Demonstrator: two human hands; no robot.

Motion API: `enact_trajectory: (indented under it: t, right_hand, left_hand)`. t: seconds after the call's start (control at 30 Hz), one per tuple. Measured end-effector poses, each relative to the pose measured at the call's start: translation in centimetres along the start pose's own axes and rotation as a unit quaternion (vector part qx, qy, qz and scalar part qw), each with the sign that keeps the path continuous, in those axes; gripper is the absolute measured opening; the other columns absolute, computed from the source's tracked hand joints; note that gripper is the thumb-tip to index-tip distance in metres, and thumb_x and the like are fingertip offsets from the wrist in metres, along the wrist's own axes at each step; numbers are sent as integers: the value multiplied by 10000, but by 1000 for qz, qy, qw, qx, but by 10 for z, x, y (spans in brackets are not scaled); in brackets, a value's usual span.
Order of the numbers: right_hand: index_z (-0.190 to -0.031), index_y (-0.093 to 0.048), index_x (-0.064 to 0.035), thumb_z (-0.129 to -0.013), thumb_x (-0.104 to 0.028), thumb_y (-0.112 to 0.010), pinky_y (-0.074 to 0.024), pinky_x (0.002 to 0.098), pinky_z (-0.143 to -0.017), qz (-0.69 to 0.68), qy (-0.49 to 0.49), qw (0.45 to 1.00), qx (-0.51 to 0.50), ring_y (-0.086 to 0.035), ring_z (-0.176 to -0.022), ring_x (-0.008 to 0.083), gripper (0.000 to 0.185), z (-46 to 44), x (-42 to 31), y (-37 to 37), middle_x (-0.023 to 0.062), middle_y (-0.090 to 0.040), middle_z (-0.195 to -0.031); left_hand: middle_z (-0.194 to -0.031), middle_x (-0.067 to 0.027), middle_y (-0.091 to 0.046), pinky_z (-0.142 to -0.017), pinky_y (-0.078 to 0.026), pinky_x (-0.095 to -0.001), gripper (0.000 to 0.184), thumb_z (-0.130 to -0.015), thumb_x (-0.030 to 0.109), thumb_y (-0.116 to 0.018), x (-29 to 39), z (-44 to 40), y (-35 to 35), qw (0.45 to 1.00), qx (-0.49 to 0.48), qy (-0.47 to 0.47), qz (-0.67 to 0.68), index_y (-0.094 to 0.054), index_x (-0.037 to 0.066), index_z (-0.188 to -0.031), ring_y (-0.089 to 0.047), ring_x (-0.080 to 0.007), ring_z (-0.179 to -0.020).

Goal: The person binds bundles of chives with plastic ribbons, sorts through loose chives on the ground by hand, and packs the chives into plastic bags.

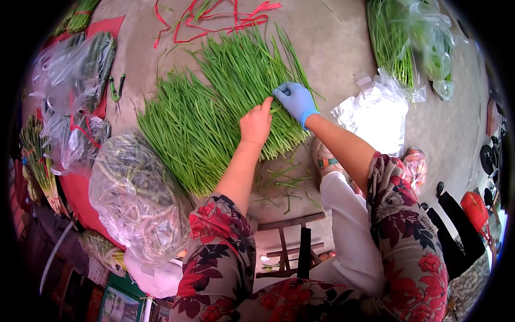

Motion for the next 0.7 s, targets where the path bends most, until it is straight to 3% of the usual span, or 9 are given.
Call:
enact_trajectory:
  t: [0.17, 0.27, 0.37, 0.4, 0.5, 0.7]
  right_hand:
    - [-823, -642, -49, -739, -409, -625, -475, 402, -720, 59, -65, 996, -4, -608, -795, 333, 370, -29, -17, -6, 161, -641, -843]
    - [-854, -651, -44, -757, -374, -628, -485, 371, -683, 55, -48, 997, 15, -622, -739, 286, 345, -33, -11, -7, 152, -640, -790]
    - [-888, -657, -41, -781, -301, -630, -488, 320, -632, -189, -115, 975, -13, -621, -670, 198, 283, -25, 5, 2, 130, -636, -740]
    - [-906, -655, -29, -808, -231, -624, -475, 274, -588, -206, -129, 970, -19, -568, -610, 113, 227, -19, 8, 10, 80, -619, -695]
    - [-882, -648, -9, -818, -224, -628, -464, 261, -593, -266, -88, 960, -17, -528, -612, 83, 225, -7, 24, 23, 44, -609, -694]
    - [-808, -631, -2, -806, -196, -641, -425, 255, -585, -214, 12, 974, -70, -470, -627, 75, 195, 21, 18, 38, 26, -583, -692]
  left_hand:
    - [-789, -79, -594, -607, -507, -399, 429, -753, 149, -592, 0, 0, -2, 1000, 4, -10, -13, -492, 212, -1166, -609, -267, -728]
    - [-799, -84, -603, -621, -507, -405, 431, -756, 156, -589, 1, -1, 1, 1000, 0, -1, 0, -495, 220, -1172, -612, -276, -728]
    - [-803, -95, -613, -638, -507, -410, 423, -760, 163, -580, 2, -3, 6, 999, -18, 21, 15, -505, 224, -1172, -616, -283, -731]
    - [-822, -111, -624, -651, -503, -418, 400, -768, 156, -565, 3, -4, 9, 998, -24, 36, 35, -527, 223, -1161, -616, -299, -739]
    - [-833, -120, -629, -655, -498, -426, 377, -775, 149, -550, 4, -5, 10, 993, -9, 59, 99, -545, 225, -1145, -613, -314, -743]
    - [-848, -124, -629, -670, -493, -421, 352, -772, 206, -571, 23, -3, 30, 971, -46, 137, 189, -561, 230, -1123, -613, -311, -754]
Point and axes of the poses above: each hand's wrist, its own z-axis away from the middle knuckle, its own y-axis out of the back of the hand, x = y × z, the point moved 1 cm from there along -z, towards the middle knuckle
